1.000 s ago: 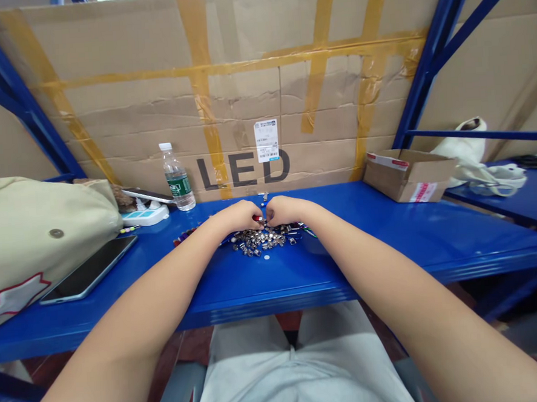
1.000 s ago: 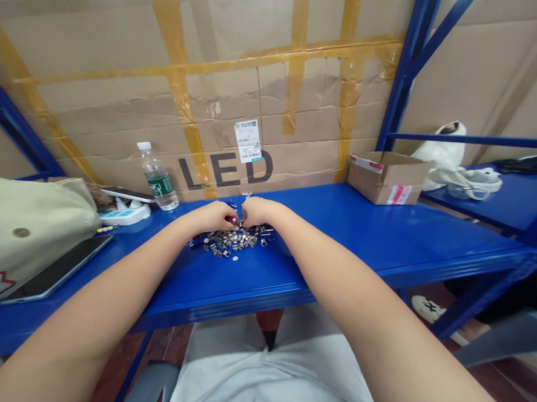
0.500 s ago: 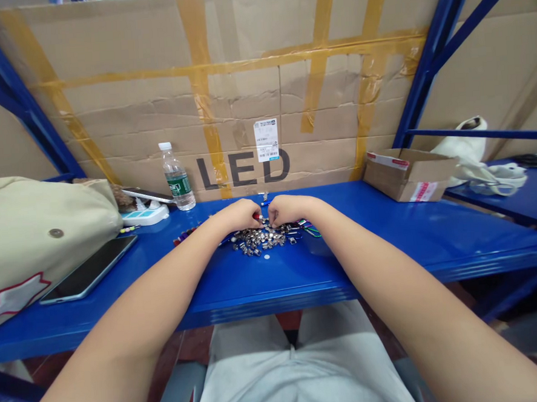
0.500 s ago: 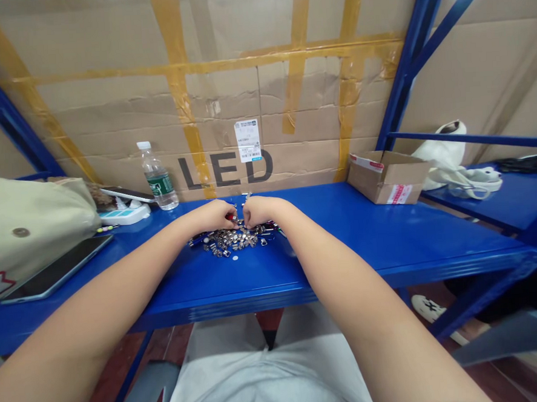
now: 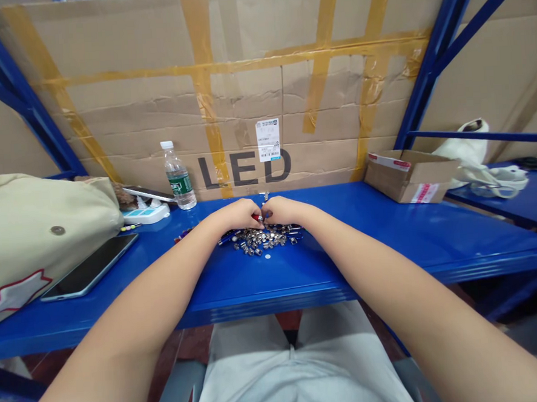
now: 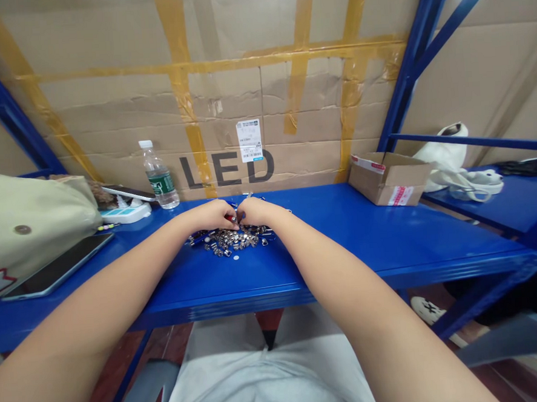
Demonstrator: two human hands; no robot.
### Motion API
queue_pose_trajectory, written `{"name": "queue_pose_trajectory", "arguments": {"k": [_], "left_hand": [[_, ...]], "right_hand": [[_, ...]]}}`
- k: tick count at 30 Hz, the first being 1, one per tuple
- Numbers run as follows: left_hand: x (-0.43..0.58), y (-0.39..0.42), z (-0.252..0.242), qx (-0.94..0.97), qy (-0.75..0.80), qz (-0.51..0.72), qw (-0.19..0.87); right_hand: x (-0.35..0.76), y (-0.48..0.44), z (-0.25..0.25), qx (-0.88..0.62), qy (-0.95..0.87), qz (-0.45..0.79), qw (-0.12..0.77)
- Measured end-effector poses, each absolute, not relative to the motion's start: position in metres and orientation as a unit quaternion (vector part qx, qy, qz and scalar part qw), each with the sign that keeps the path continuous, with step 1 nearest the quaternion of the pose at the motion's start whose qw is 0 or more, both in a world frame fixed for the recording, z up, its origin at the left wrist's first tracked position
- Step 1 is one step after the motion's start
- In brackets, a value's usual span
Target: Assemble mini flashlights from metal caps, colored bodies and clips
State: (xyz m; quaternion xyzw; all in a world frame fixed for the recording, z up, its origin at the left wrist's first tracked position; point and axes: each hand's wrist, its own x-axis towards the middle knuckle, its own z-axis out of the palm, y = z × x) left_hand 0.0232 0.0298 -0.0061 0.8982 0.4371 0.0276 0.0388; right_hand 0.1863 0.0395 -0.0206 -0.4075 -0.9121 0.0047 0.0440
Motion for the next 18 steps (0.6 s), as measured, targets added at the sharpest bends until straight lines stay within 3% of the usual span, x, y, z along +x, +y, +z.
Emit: {"name": "queue_pose_trajectory", "arguments": {"k": [18], "left_hand": [[0.017, 0.038, -0.008, 0.886, 0.459, 0.069, -0.015]], "right_hand": [[0.192, 0.035, -0.014, -0.456, -0.886, 0.069, 0.054]]}}
